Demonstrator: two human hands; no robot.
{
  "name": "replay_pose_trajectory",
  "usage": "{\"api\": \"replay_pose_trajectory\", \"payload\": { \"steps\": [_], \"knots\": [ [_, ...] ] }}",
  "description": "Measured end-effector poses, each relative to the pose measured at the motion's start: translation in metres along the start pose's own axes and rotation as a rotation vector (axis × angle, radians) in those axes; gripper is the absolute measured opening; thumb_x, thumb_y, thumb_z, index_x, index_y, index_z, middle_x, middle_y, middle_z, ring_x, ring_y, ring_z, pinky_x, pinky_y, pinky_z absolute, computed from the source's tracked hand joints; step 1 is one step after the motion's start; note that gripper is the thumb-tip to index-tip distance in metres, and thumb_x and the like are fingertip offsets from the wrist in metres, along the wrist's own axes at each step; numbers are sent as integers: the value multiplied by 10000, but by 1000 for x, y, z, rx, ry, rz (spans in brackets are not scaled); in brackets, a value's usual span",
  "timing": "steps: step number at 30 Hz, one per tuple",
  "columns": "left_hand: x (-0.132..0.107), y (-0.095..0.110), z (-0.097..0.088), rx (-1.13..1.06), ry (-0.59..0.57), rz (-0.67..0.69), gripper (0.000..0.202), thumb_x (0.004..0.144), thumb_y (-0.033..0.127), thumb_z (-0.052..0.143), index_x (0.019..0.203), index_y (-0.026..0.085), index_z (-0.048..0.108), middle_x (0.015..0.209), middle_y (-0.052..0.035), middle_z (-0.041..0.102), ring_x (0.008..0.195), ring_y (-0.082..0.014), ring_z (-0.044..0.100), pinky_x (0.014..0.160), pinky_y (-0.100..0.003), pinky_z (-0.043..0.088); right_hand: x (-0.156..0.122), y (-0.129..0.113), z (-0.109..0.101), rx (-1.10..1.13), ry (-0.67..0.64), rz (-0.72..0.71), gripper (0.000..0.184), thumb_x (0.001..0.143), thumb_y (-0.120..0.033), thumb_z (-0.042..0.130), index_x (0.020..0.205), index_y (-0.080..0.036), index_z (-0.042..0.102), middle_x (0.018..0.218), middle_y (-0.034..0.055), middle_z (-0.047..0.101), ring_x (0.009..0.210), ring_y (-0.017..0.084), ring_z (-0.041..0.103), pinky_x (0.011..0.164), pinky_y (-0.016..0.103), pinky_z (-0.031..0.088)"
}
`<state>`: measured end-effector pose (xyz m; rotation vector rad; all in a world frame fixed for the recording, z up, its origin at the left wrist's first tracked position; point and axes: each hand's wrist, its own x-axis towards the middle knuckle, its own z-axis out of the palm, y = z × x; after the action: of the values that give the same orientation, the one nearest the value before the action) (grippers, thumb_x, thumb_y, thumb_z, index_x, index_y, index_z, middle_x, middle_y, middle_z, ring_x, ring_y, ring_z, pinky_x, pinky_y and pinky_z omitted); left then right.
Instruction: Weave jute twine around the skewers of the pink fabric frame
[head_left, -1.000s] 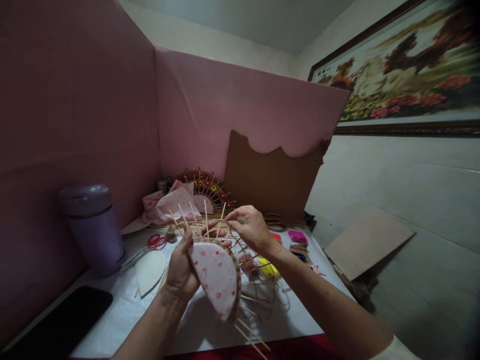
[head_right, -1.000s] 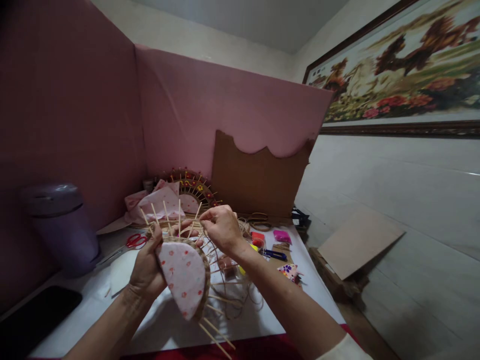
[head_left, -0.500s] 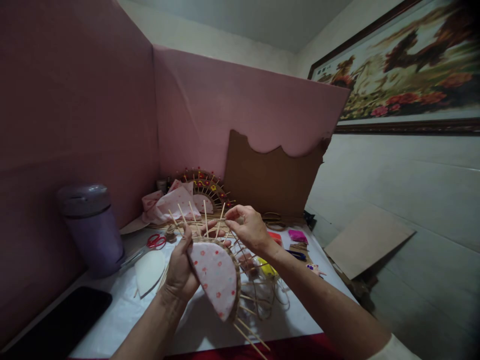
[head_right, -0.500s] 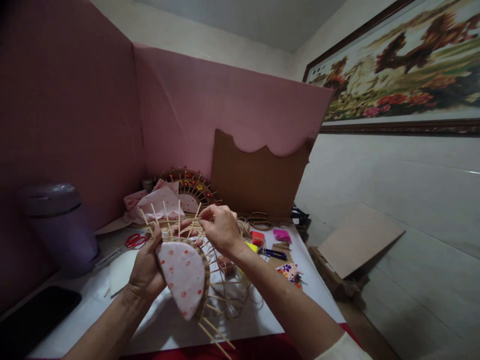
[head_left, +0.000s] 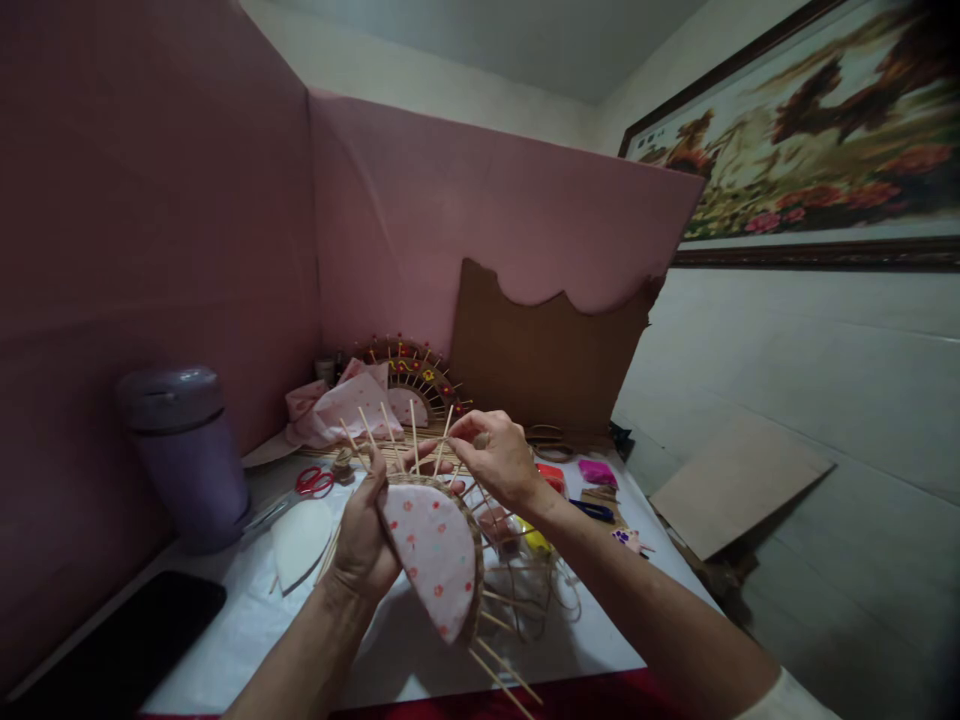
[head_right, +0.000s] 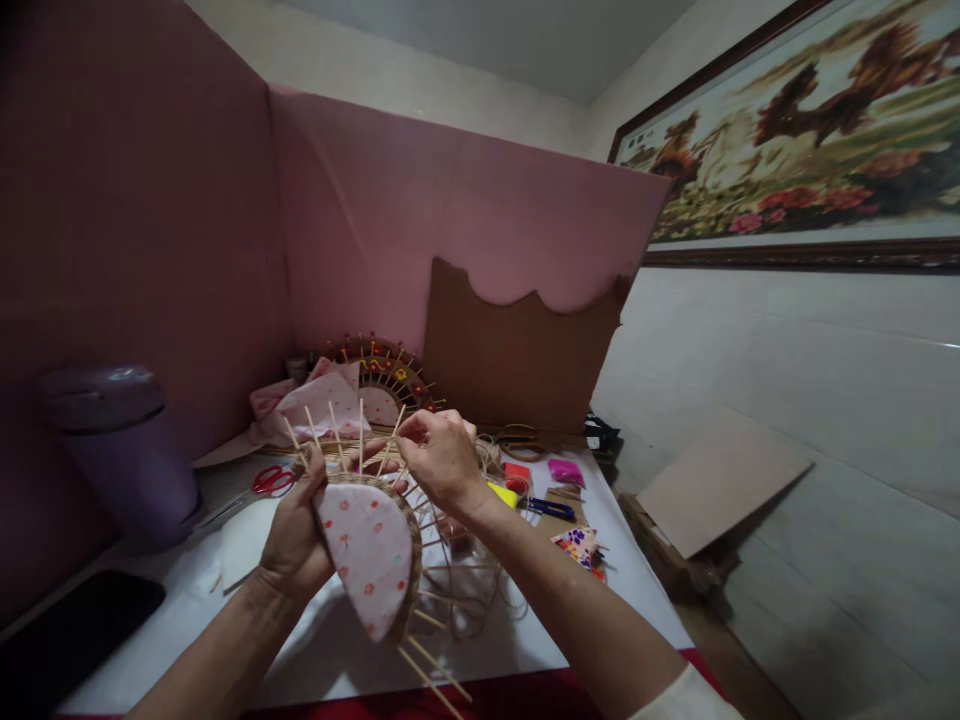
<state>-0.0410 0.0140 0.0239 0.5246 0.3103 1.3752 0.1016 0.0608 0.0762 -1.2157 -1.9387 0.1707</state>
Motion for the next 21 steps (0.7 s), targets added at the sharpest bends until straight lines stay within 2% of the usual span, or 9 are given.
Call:
{"api": "replay_pose_trajectory", "payload": {
  "steps": [7, 13, 21],
  "knots": [
    [1, 0, 0, -4, -4, -7, 512, 869, 423, 487, 1288, 128, 496, 888, -151, 727, 773, -292, 703, 739, -452, 546, 0, -1, 1, -10, 18, -1, 65, 742, -233, 642, 683, -233, 669, 738, -10, 687, 827, 183, 572, 774, 321, 379],
    [1, 0, -1, 1, -1, -3, 525, 868, 429, 486, 1297, 125, 492, 872, -149, 731, 770, -292, 703, 756, -462, 540, -4, 2, 3, -71, 79, -113, 70, 733, -177, 610, 699, -229, 642, 743, -18, 668, 853, 178, 549, 880, 366, 319],
    [-1, 0, 1, 3, 4, 1, 519, 870, 430, 482, 1288, 122, 500, 871, -156, 728, 771, -295, 703, 747, -463, 543, -5, 6, 3, -25, 93, -138, 99, 731, -155, 597, 729, -240, 646, 766, -9, 670, 883, 189, 549, 939, 394, 308]
  ]
}}
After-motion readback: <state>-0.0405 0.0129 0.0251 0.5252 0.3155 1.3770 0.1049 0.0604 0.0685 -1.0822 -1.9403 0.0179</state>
